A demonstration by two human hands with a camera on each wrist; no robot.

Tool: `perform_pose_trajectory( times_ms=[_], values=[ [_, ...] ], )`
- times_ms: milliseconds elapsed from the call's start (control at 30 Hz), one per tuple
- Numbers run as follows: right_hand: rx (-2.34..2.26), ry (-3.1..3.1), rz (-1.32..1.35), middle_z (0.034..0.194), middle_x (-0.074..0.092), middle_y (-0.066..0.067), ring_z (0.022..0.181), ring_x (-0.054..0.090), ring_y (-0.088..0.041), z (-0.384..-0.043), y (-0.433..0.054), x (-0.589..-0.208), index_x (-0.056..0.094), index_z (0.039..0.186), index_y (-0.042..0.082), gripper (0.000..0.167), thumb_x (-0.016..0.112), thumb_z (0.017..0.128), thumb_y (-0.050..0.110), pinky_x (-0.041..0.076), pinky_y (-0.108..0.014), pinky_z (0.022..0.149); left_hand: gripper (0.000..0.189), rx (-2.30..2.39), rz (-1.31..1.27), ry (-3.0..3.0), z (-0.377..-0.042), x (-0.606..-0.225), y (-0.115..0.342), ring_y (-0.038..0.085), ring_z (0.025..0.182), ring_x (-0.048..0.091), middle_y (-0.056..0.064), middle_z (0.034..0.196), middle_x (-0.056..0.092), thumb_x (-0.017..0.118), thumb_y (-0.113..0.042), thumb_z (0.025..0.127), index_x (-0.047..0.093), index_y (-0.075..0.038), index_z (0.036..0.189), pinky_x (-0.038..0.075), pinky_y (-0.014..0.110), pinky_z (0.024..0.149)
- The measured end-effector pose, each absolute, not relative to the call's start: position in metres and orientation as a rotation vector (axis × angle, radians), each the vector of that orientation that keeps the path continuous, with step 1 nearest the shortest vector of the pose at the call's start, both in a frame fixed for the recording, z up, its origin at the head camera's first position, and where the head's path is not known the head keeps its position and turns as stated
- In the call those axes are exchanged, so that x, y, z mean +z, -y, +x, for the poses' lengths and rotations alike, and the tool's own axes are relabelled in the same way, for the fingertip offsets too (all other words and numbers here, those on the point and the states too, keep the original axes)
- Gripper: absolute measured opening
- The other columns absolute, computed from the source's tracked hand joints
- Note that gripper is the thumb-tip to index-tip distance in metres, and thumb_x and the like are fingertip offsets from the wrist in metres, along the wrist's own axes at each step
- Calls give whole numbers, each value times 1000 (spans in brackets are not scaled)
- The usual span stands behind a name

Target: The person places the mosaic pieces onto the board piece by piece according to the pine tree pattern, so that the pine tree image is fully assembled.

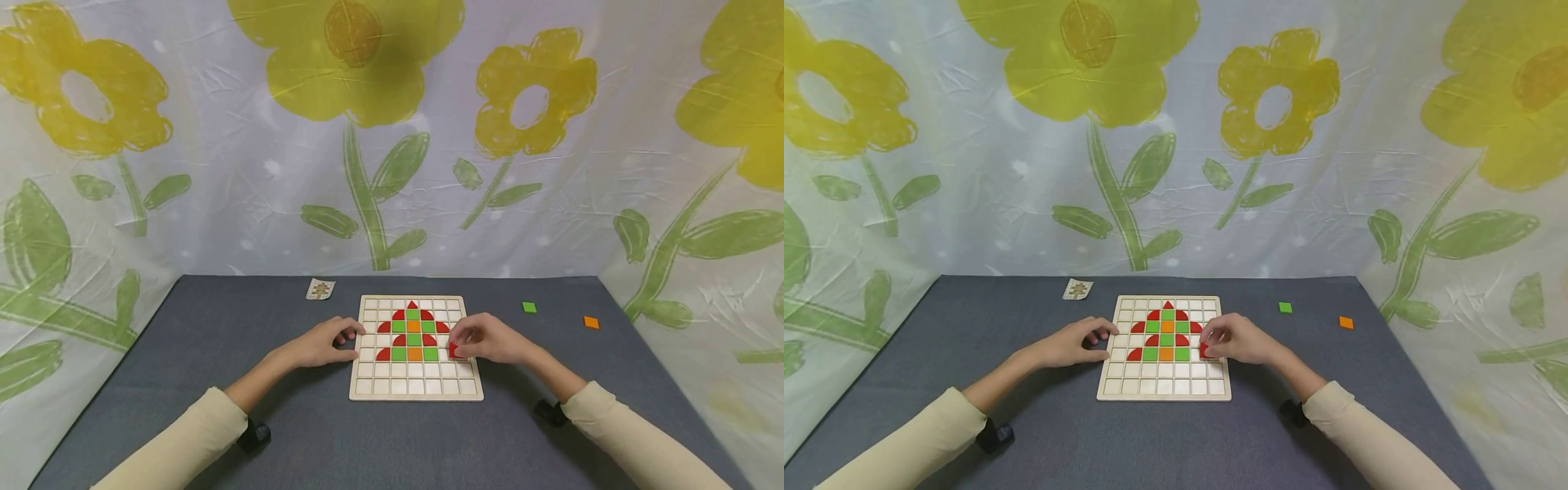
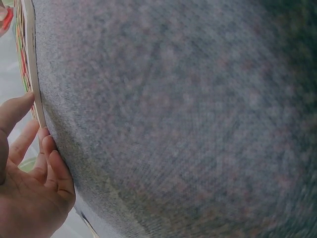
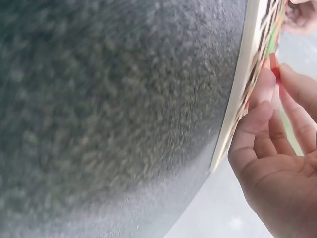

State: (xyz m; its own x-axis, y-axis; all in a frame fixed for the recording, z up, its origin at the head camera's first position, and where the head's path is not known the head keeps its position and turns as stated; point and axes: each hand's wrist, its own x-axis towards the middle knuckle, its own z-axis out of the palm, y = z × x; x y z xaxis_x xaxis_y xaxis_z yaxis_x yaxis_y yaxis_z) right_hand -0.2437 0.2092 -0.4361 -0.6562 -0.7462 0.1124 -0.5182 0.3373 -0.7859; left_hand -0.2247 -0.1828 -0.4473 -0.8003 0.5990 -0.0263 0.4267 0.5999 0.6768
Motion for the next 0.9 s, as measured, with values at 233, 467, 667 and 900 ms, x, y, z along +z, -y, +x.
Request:
perform_pose_trajectory(
  times_ms=[233, 467, 667, 900],
  values=[
    [-1192, -2352, -1145, 98, 70, -10, 85, 65, -23, -244, -201, -439, 73, 104, 1, 13, 76, 92, 1, 57, -35, 76, 40, 997, 844, -2571, -224, -446, 182, 26, 100, 56, 9, 111, 54, 73, -15, 97, 58, -3, 132, 48, 44, 90],
    [-1187, -2344, -1122, 96, 71, -11, 84, 66, -25, -245, -194, -438, 74, 103, -1, 12, 75, 91, -1, 56, -34, 74, 40, 996, 845, -2562, -225, -446, 183, 25, 101, 56, 9, 112, 54, 73, -16, 97, 58, -4, 133, 48, 44, 91],
    [-1177, -2347, -1125, 92, 72, -5, 82, 67, -23, -245, -189, -437, 74, 102, -1, 10, 74, 92, -1, 57, -32, 74, 41, 1000, 843, -2562, -226, -447, 184, 25, 101, 56, 8, 112, 54, 73, -16, 97, 58, -4, 133, 48, 44, 90],
    [-1156, -2374, -1110, 88, 70, -2, 79, 65, -22, -243, -186, -438, 75, 100, 1, 9, 74, 92, 0, 56, -32, 73, 41, 997, 847, -2568, -226, -449, 184, 24, 101, 56, 7, 112, 54, 73, -16, 97, 58, -5, 133, 48, 43, 90]
  ],
)
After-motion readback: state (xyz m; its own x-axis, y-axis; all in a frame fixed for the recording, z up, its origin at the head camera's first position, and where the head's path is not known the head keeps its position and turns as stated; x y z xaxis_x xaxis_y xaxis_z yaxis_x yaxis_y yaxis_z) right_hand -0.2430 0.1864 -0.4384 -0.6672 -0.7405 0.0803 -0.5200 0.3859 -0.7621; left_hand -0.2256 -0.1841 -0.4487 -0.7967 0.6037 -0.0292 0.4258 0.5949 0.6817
